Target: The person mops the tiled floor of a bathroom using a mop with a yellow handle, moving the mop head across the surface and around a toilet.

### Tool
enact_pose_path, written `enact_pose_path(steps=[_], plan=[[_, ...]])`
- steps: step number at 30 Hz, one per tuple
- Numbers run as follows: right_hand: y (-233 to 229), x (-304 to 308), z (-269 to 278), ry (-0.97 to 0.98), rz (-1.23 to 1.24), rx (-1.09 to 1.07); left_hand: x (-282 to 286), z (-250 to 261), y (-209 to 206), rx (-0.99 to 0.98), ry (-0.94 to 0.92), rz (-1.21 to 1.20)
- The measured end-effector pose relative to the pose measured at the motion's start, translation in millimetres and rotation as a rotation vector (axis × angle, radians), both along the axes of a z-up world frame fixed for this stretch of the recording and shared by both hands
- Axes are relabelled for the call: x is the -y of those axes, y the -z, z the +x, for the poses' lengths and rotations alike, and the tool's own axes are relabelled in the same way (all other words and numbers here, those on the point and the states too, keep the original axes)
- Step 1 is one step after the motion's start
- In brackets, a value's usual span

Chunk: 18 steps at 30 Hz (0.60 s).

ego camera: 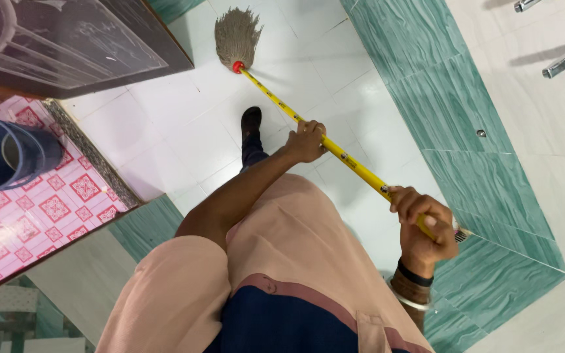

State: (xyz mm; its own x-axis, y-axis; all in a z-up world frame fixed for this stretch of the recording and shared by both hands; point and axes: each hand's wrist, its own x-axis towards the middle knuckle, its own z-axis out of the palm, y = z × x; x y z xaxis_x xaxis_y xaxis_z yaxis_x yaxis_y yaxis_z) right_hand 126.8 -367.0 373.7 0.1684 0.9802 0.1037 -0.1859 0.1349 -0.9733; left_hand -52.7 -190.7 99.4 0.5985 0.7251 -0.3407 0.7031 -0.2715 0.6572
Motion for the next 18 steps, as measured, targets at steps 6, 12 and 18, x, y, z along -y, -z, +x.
enact_pose_path(steps=[6,12,18], plan=[[-22.0,136.0,72.0,0.254,-0.013,-0.077,85.8,81.8,-24.4,-0.015,0.316,-0.055],[-16.6,301.1,160.2,0.188,0.073,0.037,161.3,149.1,-36.6,0.046,0.692,-0.273],[-8.6,382.9,237.2,-0.115,-0.010,0.369,227.9,155.5,-18.3,0.057,0.943,-0.187]])
